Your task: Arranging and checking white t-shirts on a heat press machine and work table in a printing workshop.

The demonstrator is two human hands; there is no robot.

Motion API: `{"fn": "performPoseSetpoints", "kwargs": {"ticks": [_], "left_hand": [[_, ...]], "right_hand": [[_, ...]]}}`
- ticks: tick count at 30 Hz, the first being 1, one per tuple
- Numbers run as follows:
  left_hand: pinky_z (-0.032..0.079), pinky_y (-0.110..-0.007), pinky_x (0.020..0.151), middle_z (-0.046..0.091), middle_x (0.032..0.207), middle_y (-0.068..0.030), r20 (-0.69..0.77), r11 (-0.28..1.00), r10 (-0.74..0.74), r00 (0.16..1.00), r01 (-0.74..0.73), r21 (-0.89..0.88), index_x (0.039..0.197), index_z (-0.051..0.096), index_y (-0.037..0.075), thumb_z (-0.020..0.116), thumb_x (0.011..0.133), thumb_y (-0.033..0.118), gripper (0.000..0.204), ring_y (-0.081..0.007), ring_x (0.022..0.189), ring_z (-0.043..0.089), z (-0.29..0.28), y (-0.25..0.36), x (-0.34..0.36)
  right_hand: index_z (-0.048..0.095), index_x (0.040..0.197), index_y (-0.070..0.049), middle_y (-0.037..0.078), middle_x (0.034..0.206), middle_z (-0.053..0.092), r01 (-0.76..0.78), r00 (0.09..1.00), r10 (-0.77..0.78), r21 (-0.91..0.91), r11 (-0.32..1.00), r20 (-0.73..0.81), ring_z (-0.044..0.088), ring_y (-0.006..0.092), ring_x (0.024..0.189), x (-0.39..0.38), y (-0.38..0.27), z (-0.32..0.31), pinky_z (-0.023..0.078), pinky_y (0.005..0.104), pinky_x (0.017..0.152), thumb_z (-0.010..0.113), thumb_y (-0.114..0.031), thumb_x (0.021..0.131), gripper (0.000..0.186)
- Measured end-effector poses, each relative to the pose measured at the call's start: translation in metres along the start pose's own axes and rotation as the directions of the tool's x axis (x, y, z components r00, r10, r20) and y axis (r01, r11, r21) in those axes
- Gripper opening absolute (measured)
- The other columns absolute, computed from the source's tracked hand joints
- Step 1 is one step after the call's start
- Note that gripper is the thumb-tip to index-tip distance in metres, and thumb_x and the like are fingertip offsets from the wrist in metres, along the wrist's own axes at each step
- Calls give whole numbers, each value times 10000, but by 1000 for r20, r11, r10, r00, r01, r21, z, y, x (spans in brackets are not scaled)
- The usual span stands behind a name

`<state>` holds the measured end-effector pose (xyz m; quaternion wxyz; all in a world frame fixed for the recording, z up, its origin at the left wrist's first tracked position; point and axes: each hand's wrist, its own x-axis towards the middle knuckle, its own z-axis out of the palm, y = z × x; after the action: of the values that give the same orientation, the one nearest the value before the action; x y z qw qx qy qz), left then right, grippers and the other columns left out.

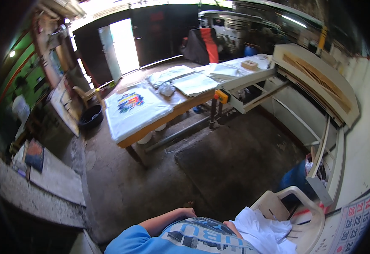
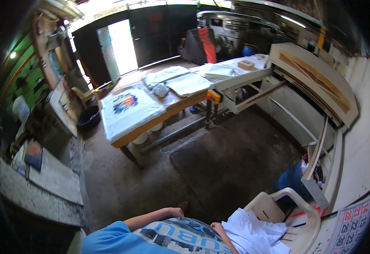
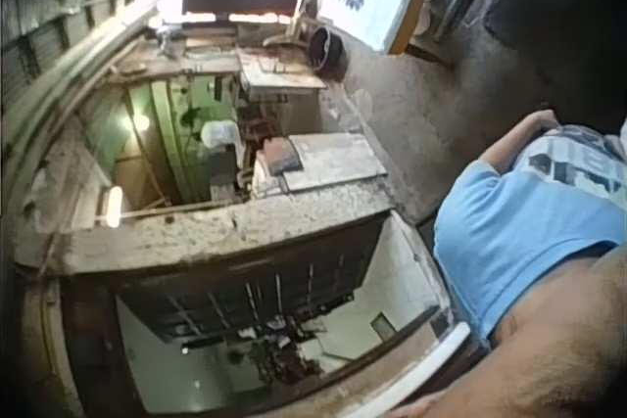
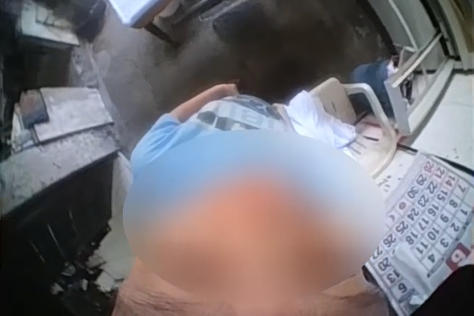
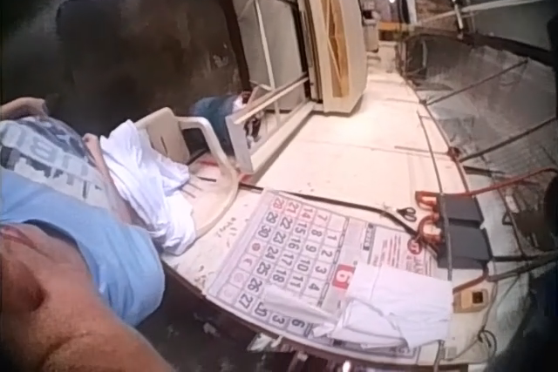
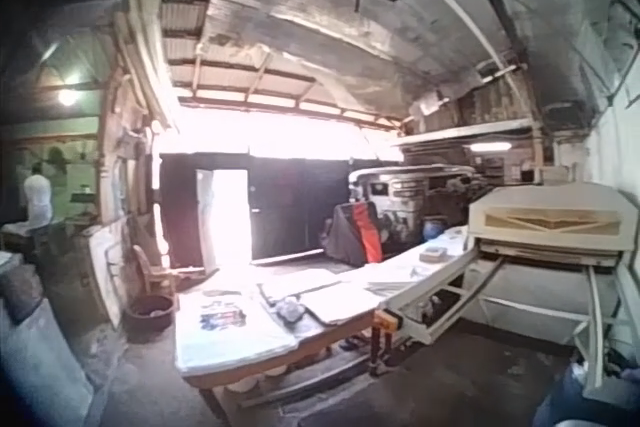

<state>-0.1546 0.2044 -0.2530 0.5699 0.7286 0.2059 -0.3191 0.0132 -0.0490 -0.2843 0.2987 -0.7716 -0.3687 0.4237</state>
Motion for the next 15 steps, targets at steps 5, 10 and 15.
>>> {"fn": "performPoseSetpoints", "kwargs": {"ticks": [5, 10, 15], "left_hand": [[462, -314, 702, 635, 818, -71, 85, 987, -110, 990, 99, 124, 873, 655, 27, 638, 698, 308, 332, -181, 771, 590, -64, -1, 25], [442, -321, 782, 618, 922, -123, 105, 986, -13, 994, -4, 165, 914, 631, 55, 644, 678, 309, 347, -209, 886, 573, -108, -25, 26], [440, -332, 792, 607, 962, -122, 166, 960, 58, 985, -100, 261, 992, 592, 51, 628, 718, 347, 405, -236, 912, 567, -138, -6, 24]], "right_hand": [[629, 706, -73, 129, 693, 614, -128, 989, 123, -64, 990, -78, 604, 284, 689, 55, -77, -2, 459, 343, 596, 622, -326, 687, 255], [622, 801, -88, 141, 819, 620, -220, 975, 218, -303, 927, -40, 592, 306, 814, 88, -137, -6, 469, 416, 695, 611, -407, 716, 331], [607, 781, -64, 152, 769, 615, -295, 950, 257, -237, 926, -175, 596, 308, 750, 99, -152, -19, 465, 401, 670, 595, -366, 742, 305]]}}
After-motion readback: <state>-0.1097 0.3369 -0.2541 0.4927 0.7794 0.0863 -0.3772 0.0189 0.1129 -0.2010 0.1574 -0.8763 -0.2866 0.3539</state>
